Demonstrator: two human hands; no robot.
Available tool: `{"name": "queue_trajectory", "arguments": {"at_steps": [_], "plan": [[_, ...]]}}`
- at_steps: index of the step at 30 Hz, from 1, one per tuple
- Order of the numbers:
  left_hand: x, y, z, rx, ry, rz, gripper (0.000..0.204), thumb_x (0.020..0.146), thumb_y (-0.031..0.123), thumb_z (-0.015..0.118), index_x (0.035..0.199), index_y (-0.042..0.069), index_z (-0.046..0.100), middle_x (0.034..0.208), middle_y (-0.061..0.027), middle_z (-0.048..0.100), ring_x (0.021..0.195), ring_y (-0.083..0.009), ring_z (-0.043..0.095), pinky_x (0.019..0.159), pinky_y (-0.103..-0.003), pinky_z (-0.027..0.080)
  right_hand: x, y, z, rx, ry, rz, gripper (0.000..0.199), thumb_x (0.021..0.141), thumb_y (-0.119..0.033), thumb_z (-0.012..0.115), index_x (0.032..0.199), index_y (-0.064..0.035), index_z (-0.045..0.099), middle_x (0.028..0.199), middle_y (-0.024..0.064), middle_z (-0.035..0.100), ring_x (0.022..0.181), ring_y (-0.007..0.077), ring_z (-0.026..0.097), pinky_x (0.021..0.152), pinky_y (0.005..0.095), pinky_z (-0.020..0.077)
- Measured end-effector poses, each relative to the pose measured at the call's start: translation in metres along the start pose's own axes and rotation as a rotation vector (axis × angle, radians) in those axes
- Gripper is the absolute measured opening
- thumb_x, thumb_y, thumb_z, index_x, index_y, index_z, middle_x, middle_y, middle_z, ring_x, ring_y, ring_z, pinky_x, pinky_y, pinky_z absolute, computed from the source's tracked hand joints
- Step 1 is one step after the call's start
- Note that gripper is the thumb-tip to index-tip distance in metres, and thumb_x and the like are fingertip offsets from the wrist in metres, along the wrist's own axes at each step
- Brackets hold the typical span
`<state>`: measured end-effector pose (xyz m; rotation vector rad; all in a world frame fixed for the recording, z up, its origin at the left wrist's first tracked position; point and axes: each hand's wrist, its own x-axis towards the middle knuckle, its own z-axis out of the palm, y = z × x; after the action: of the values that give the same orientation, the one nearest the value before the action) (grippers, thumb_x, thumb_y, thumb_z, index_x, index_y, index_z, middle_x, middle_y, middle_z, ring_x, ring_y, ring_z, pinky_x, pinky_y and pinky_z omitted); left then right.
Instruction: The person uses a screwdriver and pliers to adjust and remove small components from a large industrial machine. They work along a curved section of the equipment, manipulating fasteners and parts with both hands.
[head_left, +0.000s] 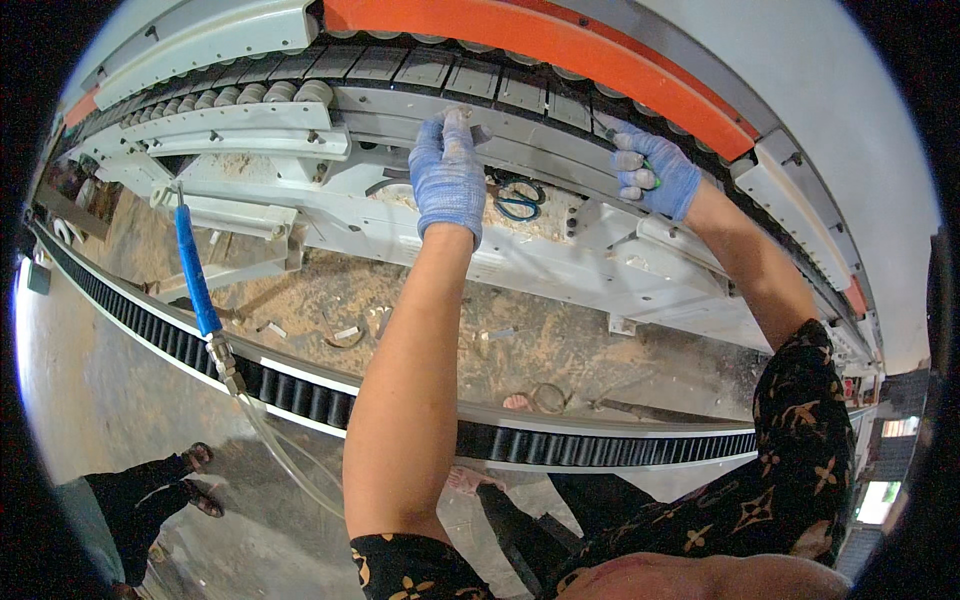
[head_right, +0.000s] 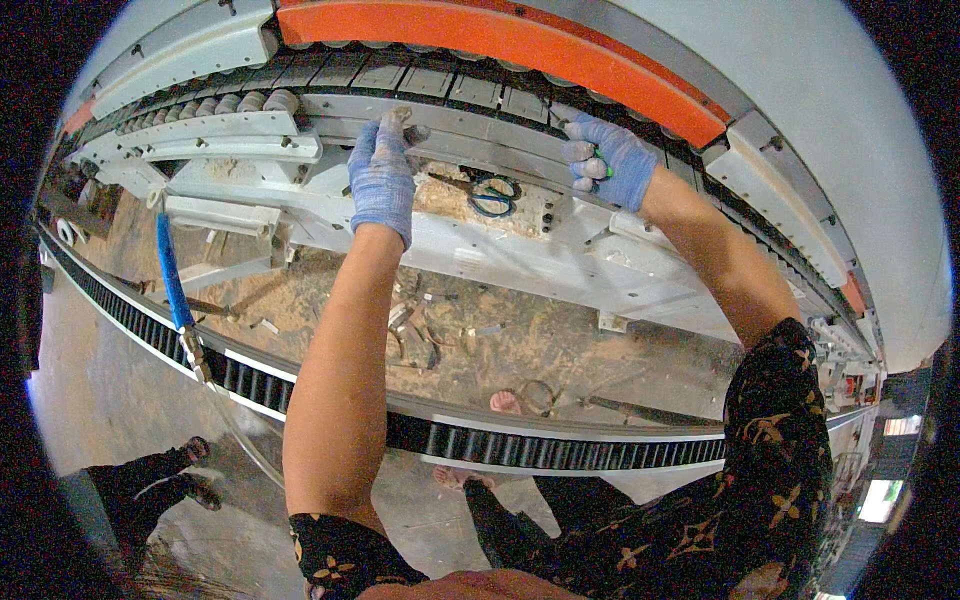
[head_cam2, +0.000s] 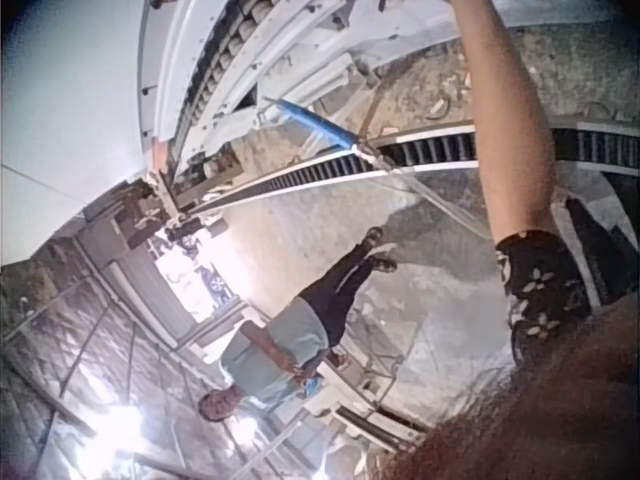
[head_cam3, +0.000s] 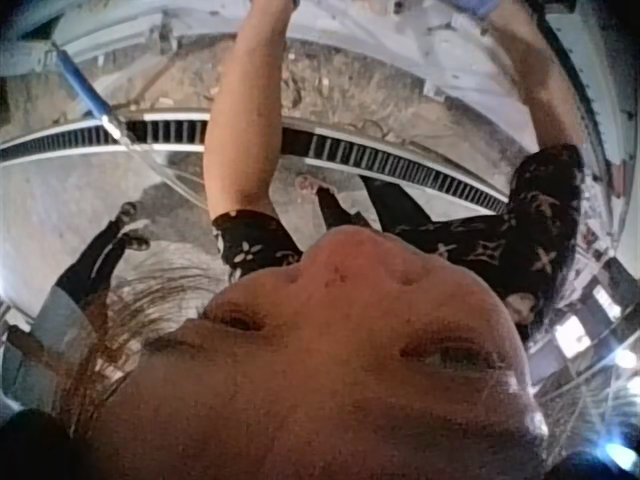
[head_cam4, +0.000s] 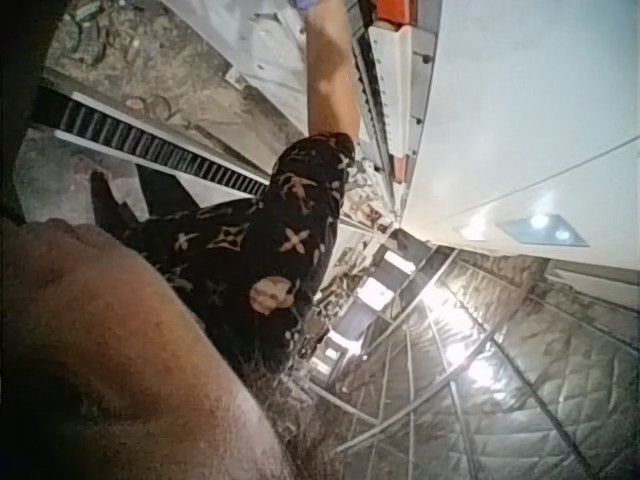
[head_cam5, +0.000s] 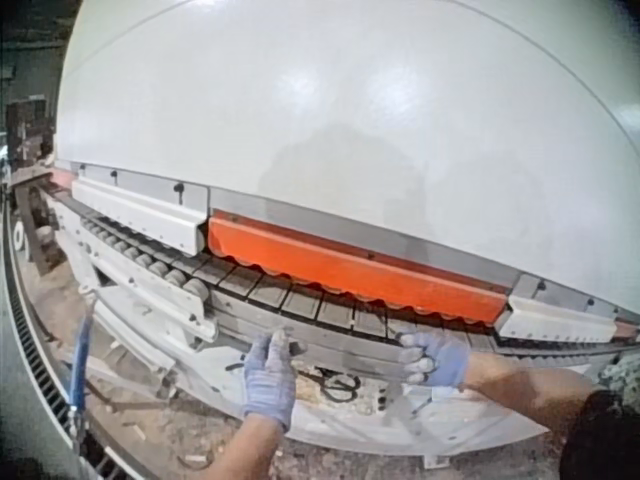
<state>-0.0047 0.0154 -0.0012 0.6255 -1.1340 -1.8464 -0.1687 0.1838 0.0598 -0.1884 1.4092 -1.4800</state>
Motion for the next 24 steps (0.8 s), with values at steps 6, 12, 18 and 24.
{"name": "queue_trajectory", "arguments": {"at_steps": [6, 12, 18, 24], "plan": [[0.000, 0.003, 0.002, 0.041, -0.005, -0.020, 0.030, 0.092, 0.028, 0.046, 0.101, 0.001, 0.056, 0.080, -0.0082, 0.063, 0.072, -0.0119, 0.055, 0.065, -0.025, 0.040, 0.005, 0.005, -0.026, 0.083, -0.092, 0.000, 0.009, 0.092, -0.020, 0.044, 0.083, -0.0208, 0.045, 0.052, -0.0079, 0.040, 0.035, 0.0045, 0.034, 0.041, 0.0240, 0.0327], [0.004, -0.001, -0.002, 0.034, 0.007, 0.017, 0.031, 0.092, 0.030, 0.045, 0.100, 0.003, 0.058, 0.080, -0.0083, 0.063, 0.065, -0.0114, 0.050, 0.063, -0.025, 0.040, 0.009, 0.011, -0.033, 0.093, -0.149, -0.034, 0.004, 0.091, -0.020, 0.046, 0.090, -0.0220, 0.050, 0.052, -0.0077, 0.040, 0.035, 0.0046, 0.036, 0.041, 0.0246, 0.0336], [0.002, 0.004, -0.006, 0.075, -0.004, -0.007, 0.029, 0.092, 0.029, 0.044, 0.101, 0.007, 0.059, 0.080, -0.0071, 0.063, 0.060, -0.0104, 0.046, 0.058, -0.025, 0.038, 0.009, 0.012, -0.035, -0.007, -0.111, -0.069, 0.028, 0.091, -0.020, 0.045, 0.118, -0.0272, 0.046, 0.052, -0.0072, 0.040, 0.036, 0.0058, 0.037, 0.040, 0.0256, 0.0348], [0.001, 0.006, -0.002, 0.073, 0.015, -0.017, 0.028, 0.092, 0.029, 0.044, 0.101, 0.007, 0.060, 0.080, -0.0060, 0.062, 0.063, -0.0096, 0.046, 0.056, -0.024, 0.037, 0.020, 0.033, -0.054, 0.011, -0.095, -0.196, 0.036, 0.090, -0.020, 0.049, 0.125, -0.0242, 0.045, 0.053, -0.0076, 0.039, 0.036, 0.0046, 0.035, 0.043, 0.0242, 0.0353]]}}
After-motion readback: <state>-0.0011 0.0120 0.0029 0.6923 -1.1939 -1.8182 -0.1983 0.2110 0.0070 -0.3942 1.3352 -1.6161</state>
